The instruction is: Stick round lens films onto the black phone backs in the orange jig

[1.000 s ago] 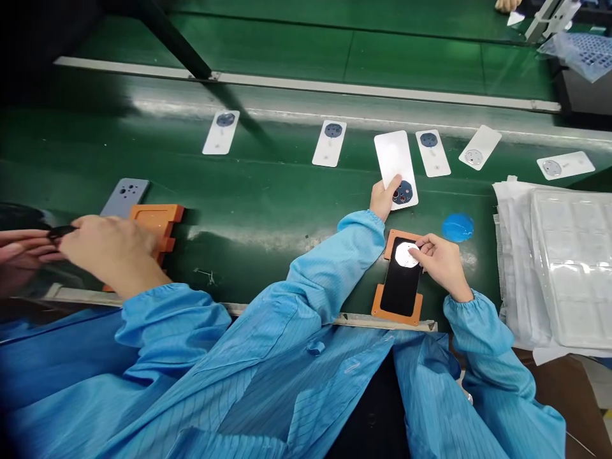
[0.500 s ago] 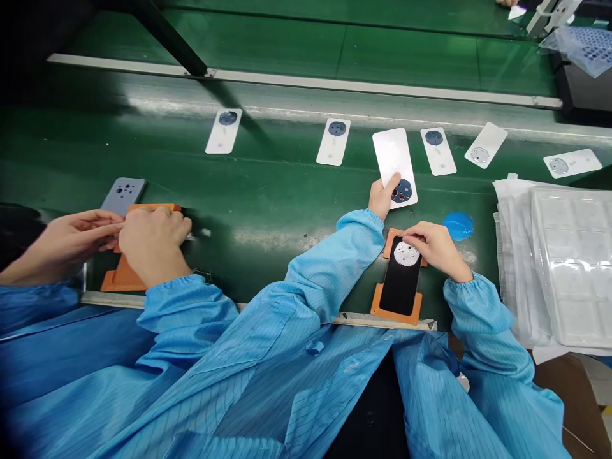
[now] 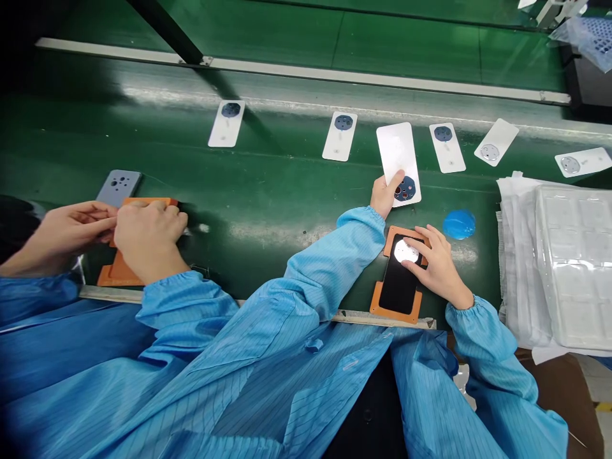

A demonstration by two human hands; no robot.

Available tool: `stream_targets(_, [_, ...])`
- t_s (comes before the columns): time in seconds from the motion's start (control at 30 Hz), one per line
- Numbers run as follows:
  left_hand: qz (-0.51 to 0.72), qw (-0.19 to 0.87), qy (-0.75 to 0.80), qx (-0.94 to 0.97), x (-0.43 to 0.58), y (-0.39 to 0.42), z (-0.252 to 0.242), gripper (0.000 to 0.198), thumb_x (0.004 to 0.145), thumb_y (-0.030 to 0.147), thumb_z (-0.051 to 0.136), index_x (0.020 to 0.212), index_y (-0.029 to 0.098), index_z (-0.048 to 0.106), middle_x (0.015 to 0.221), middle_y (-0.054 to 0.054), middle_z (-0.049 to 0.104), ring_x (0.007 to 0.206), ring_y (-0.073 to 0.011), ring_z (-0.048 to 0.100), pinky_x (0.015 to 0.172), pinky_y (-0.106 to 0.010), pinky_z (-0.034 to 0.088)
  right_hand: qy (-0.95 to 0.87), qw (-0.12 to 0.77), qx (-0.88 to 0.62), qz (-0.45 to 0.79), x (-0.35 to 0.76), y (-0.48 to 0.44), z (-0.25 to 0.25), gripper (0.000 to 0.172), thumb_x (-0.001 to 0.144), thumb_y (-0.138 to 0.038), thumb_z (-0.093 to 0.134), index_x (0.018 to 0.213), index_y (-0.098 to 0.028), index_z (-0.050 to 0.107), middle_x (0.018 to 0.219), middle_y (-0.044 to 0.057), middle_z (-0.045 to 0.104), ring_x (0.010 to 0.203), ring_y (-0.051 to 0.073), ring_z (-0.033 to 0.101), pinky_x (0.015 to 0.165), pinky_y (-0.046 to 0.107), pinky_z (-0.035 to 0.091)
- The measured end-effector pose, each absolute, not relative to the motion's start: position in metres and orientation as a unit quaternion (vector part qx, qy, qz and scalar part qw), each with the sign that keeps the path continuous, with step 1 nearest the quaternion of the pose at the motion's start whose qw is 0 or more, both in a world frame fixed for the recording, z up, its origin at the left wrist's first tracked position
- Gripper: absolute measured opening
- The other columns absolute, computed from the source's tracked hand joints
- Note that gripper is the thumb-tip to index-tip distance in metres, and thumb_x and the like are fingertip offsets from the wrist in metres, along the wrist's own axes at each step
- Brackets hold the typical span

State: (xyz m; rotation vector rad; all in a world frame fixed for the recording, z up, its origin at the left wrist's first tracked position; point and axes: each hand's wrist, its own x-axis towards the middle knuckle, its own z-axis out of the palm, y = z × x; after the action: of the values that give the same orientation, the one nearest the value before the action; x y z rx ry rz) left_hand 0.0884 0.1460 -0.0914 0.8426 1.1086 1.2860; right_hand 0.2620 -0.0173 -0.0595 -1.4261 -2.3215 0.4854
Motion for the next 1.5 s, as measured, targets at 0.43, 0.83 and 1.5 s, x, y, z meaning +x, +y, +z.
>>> stream_targets(0.43, [0.498,0.641,0.356,0.462,0.105,0.103,-0.046,0.045,0.072,0.053,0.087,0.092,0.014,0.078,0.092,-0.009,0.079,0.080,-0.0207,0.073,0.074,-0.034,0.061,-0.589,0.484,-0.635,0.121,0.235,0.037,-0.008,0.024,0.096,-0.043,0.062,0.103,-0.021,0.068,0.104,0.009,0.073,0.091,0.022,0.073,0.080,0.037,0.064])
stream_targets(0.83, [0.510,0.610,0.352,0.494,0.114,0.077,-0.043,0.048,0.085,0.064,0.073,0.108,0.022,0.080,0.121,-0.007,0.078,0.119,-0.0295,0.071,0.096,-0.038,0.062,-0.546,0.519,-0.647,0.115,0.235,0.041,-0.015,0.019,0.094,-0.040,0.063,0.090,-0.023,0.069,0.096,0.008,0.071,0.086,0.022,0.071,0.081,0.039,0.065])
stream_targets(1.5, [0.476,0.522,0.340,0.620,0.113,0.051,-0.023,0.042,0.095,0.051,0.066,0.128,0.028,0.076,0.137,-0.002,0.071,0.136,-0.0276,0.062,0.122,-0.036,0.045,-0.533,0.537,-0.646,0.095,0.238,0.042,-0.013,0.012,0.087,-0.030,0.060,0.077,-0.024,0.063,0.082,0.004,0.068,0.077,0.019,0.066,0.070,0.032,0.059])
